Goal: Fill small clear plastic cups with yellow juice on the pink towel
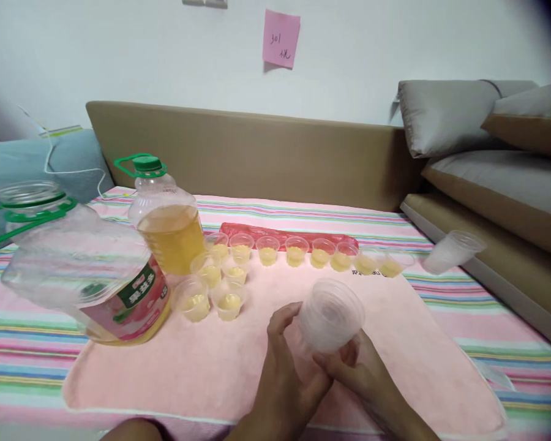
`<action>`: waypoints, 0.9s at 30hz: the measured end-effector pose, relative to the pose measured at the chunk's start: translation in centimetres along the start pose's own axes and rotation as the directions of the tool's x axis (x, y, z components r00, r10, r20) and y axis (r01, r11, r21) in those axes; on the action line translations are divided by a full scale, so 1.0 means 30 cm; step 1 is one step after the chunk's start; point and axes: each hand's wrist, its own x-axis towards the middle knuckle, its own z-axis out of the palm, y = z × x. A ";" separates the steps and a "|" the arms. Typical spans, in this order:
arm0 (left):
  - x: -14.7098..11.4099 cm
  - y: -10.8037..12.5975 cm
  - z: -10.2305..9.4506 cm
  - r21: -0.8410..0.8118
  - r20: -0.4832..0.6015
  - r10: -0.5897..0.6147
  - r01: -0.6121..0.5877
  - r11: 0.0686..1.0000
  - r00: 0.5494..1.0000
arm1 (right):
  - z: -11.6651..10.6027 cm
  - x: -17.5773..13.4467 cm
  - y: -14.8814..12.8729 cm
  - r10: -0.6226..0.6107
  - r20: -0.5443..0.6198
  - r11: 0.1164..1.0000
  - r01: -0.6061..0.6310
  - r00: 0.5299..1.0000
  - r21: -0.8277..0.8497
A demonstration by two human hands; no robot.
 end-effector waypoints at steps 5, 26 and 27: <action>0.003 -0.012 -0.022 0.046 0.045 -0.084 0.082 0.996 0.996 | -0.004 -0.001 0.015 -0.035 0.066 0.999 0.033 0.997 0.022; 0.042 0.010 -0.027 0.186 0.254 0.332 -0.382 0.905 0.909 | -0.184 0.044 -0.135 -0.332 0.119 0.927 0.347 0.936 -0.141; 0.039 0.008 -0.028 0.175 0.270 0.320 -0.373 0.911 0.908 | -0.190 0.043 -0.135 -0.317 0.133 0.928 0.336 0.939 -0.160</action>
